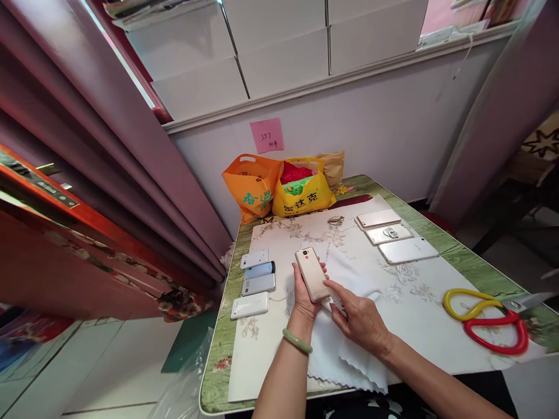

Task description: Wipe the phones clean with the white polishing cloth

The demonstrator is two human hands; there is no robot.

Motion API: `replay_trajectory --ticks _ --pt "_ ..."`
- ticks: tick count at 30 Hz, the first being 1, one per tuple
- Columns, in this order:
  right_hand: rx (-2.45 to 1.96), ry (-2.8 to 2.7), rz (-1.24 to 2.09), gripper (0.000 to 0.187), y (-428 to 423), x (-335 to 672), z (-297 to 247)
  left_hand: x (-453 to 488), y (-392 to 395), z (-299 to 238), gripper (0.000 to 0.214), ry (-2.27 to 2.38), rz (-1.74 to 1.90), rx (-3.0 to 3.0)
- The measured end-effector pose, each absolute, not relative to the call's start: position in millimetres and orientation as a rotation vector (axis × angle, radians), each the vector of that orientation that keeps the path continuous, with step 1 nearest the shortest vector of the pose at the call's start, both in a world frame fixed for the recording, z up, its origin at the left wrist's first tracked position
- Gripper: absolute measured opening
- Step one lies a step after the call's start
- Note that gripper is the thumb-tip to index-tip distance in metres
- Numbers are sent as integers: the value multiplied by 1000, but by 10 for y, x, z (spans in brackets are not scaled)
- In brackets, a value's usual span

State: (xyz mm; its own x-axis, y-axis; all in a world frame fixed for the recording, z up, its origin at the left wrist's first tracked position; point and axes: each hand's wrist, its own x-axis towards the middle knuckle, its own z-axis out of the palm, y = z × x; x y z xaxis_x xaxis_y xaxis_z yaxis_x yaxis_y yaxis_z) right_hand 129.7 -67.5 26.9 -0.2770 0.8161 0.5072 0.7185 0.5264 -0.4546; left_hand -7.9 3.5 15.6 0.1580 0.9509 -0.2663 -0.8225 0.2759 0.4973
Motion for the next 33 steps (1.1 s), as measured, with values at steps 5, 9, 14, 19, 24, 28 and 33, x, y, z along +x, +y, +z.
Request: replay_trajectory --ticks 5,9,14,19,24,28,33 --pt "-1325 -2007 176 44 -356 1255 463 -72 50 154 54 570 1300 195" --pt "-1405 -1941 94 52 -23 1208 673 -64 63 182 50 564 1248 128" --pt "-1399 -1937 132 42 -32 1212 669 -66 58 185 49 569 1259 146" --pt "-1274 -2046 184 47 -458 1305 423 -71 53 147 55 580 1293 224" --pt "-1225 -2089 244 46 -772 1409 235 -93 57 109 59 584 1234 299" --pt "-1293 -2070 233 48 -636 1366 285 -91 66 100 57 598 1252 288" --pt "-1379 -1935 222 42 -182 1245 554 -86 61 153 49 558 1290 203"
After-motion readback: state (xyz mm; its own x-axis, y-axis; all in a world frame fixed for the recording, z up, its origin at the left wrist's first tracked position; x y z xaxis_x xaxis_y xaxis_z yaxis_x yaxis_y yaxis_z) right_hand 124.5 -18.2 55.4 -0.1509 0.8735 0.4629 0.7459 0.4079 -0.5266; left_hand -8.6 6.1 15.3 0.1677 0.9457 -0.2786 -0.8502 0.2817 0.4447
